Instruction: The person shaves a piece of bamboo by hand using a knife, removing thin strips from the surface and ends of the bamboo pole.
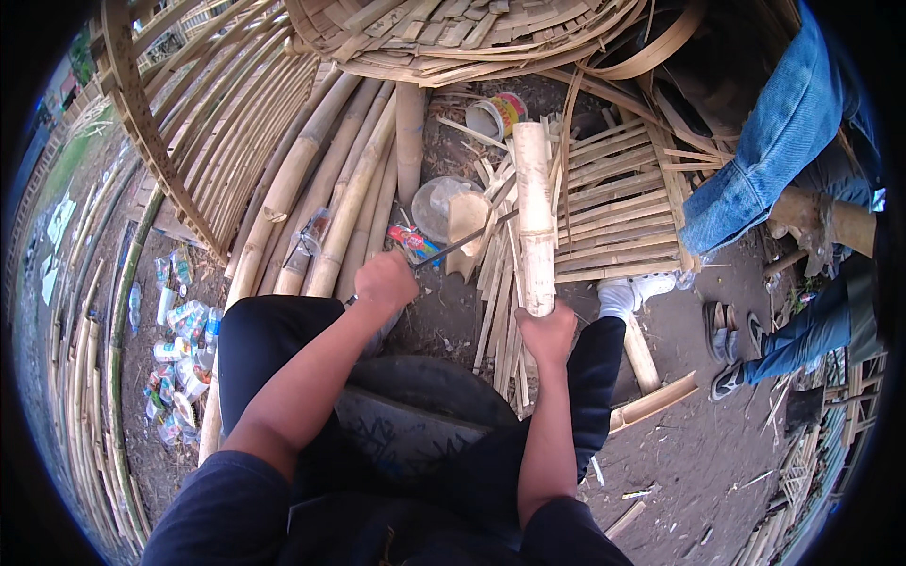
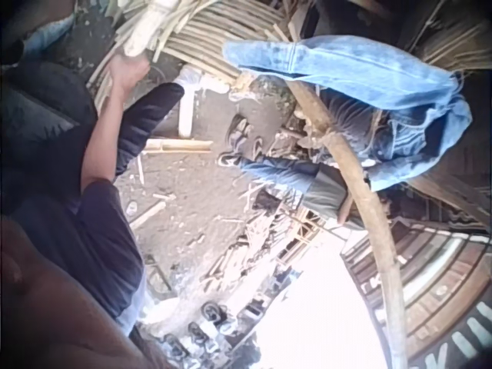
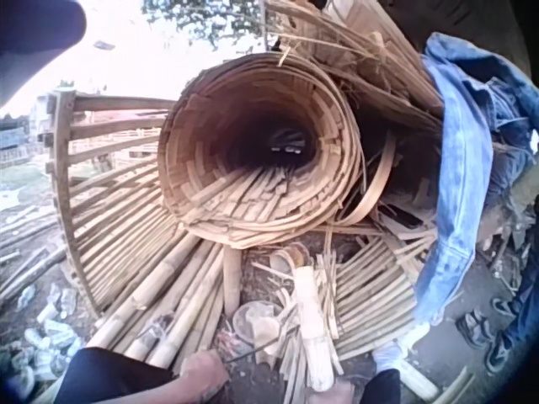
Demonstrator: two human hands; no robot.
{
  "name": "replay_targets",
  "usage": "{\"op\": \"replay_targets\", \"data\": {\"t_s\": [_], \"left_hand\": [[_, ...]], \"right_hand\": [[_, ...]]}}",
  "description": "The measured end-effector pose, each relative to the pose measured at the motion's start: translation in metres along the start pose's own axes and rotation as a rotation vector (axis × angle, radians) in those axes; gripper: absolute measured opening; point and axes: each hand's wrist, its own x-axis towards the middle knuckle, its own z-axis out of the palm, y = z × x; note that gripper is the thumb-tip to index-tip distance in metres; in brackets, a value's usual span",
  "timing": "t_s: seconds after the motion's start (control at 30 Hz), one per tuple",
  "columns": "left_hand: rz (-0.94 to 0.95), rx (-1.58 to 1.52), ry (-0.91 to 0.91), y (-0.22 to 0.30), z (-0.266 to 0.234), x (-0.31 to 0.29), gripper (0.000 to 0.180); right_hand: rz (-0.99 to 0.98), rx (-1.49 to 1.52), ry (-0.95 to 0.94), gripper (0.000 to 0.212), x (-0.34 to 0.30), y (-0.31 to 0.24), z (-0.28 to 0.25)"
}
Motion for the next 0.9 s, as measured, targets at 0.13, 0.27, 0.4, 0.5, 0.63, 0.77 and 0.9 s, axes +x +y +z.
{"op": "replay_targets", "data": {"t_s": [0.13,0.27,0.4,0.5,0.63,0.77,0.9], "left_hand": [[-0.012,-0.003,-0.088,0.004,-0.011,0.000,0.024],[0.038,0.013,-0.118,0.011,-0.005,0.000,0.023],[0.048,0.057,-0.051,0.002,-0.002,0.000,0.026],[-0.005,0.022,-0.101,0.000,0.001,-0.003,0.028],[0.015,0.056,-0.109,0.001,0.011,-0.003,0.026],[0.017,0.064,-0.090,0.000,0.017,-0.001,0.025],[-0.014,0.054,-0.086,-0.007,0.015,-0.002,0.023]], "right_hand": [[-0.297,0.625,0.289,0.016,-0.006,-0.035,-0.024],[0.263,-0.201,-0.263,0.030,0.002,0.028,0.020],[0.216,-0.131,-0.234,0.037,-0.011,0.047,0.035],[0.135,-0.152,-0.245,0.037,-0.006,0.024,0.016],[0.146,-0.171,-0.192,0.034,-0.004,0.045,0.015],[0.206,-0.036,-0.241,0.035,0.000,0.055,0.013],[-0.079,0.158,-0.020,0.030,-0.004,-0.001,-0.013]]}}
